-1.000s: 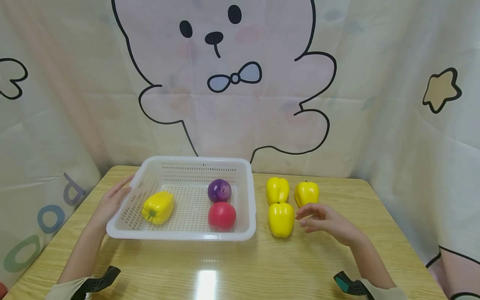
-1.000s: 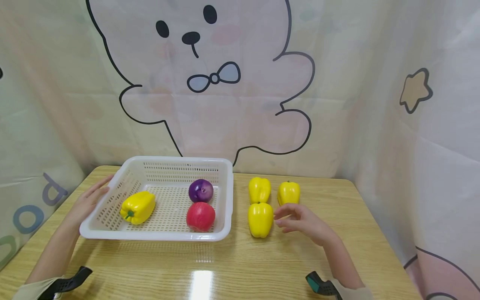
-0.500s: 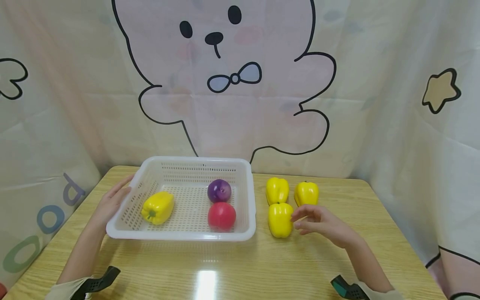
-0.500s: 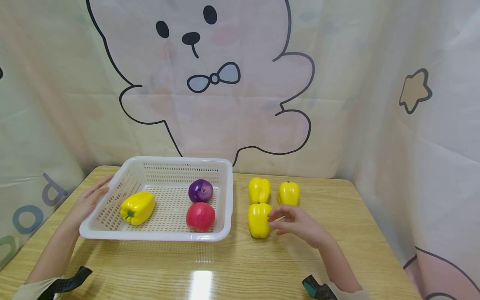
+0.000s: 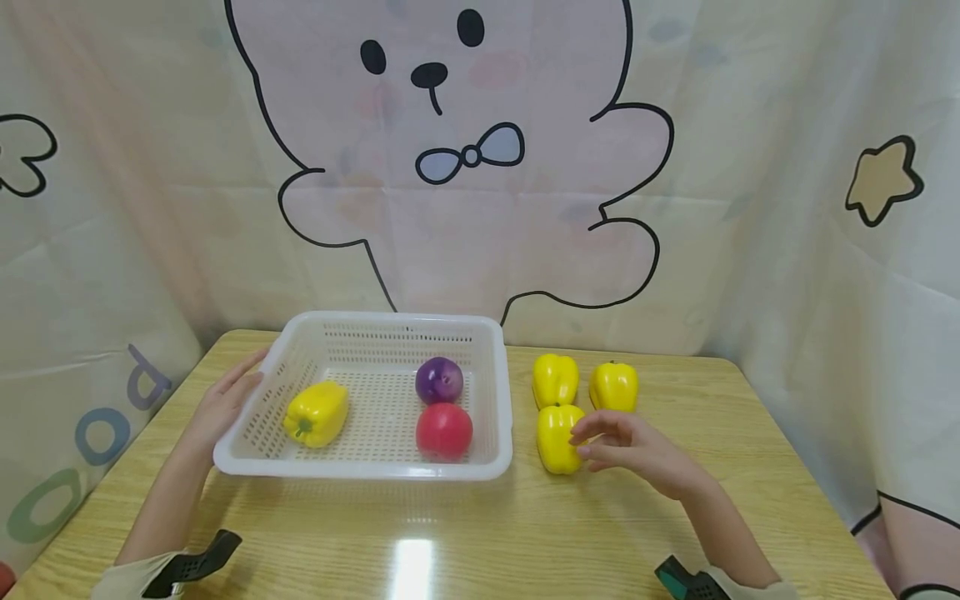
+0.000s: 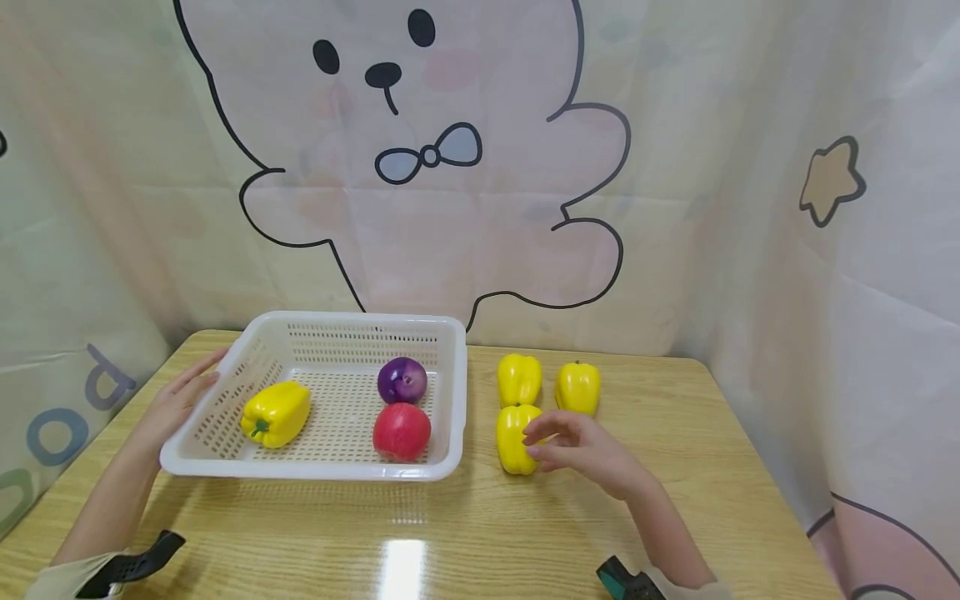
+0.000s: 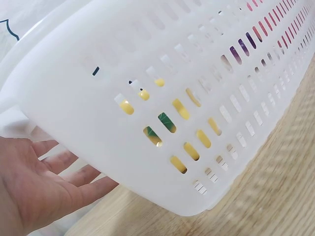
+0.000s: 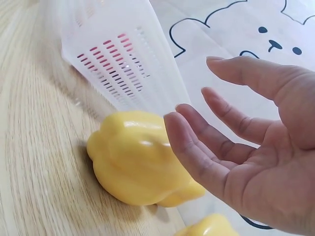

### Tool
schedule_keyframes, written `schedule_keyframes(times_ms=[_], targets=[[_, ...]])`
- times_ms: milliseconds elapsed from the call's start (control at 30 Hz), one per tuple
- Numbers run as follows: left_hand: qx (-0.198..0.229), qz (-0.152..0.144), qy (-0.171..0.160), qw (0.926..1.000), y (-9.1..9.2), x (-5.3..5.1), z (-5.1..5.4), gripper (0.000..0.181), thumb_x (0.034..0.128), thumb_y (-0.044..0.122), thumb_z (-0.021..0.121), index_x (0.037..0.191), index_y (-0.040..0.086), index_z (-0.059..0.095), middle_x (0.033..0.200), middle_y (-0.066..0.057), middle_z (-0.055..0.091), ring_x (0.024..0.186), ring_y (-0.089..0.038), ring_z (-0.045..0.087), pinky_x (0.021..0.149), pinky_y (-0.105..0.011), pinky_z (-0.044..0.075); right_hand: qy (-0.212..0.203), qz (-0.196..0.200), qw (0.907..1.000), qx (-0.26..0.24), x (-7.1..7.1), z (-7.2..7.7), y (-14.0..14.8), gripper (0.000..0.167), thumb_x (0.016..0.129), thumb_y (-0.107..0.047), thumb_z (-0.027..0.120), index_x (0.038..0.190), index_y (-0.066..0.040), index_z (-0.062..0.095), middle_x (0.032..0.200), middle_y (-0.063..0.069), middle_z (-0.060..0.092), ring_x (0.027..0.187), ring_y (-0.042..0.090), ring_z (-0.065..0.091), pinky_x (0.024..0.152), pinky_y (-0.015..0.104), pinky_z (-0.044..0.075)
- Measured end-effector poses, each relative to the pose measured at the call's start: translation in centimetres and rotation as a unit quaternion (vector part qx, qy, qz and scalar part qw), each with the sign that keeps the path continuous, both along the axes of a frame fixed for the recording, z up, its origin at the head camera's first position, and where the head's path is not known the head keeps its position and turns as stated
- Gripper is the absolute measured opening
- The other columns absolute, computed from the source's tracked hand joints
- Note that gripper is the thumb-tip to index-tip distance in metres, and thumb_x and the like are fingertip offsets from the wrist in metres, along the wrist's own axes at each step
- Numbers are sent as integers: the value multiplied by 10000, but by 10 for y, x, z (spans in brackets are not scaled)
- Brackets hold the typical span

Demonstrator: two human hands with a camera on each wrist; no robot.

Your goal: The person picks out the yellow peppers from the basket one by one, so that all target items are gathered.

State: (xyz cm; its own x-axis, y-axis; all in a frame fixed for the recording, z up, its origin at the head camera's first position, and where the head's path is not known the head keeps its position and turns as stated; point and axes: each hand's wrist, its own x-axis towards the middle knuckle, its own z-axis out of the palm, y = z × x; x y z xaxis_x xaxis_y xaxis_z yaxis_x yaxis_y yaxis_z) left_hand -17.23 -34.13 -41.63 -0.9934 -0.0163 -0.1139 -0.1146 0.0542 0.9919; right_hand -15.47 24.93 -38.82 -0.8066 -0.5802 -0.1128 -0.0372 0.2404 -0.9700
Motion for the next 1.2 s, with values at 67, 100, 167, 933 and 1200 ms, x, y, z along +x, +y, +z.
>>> schedule_keyframes(times_ms=[67,100,167,933,1200], targets=[[65,-28,3,10000,0,0,0,611,1132,375,496,1691,271,270,1093,259,695,926,-23,717,754,-248,622,26,-19,10000,5,0,0,-1,374,1053,-111,646,1295,156,545,1226,181,659,1019,219,724,887,361,629],[100,-41,9,9999,1,0,0,609,1133,371,496,1691,272,272,1094,253,699,927,-27,720,754,-251,624,52,-23,10000,7,0,0,-3,372,1053,-109,647,1292,156,546,1227,184,660,1020,218,723,886,357,629],[138,-77,31,9999,1,0,-1,600,1135,362,493,1689,280,277,1099,248,701,930,-30,722,756,-252,625,96,-39,9999,18,1,1,-5,366,1050,-111,650,1286,151,552,1228,186,662,1025,217,721,884,358,630],[-78,27,-59,9999,3,-1,0,612,1143,350,467,1699,239,237,1067,278,682,920,-13,707,753,-241,615,246,3,9997,-39,-4,15,-40,376,1030,-118,683,1293,129,580,1269,304,627,1065,259,716,896,319,623],[-98,84,-23,9999,1,1,0,595,1139,346,483,1690,267,273,1050,270,687,901,-17,708,740,-239,614,328,65,9994,-61,-11,21,-53,350,1032,-125,686,1275,113,601,1230,250,651,1045,267,721,893,333,629]])
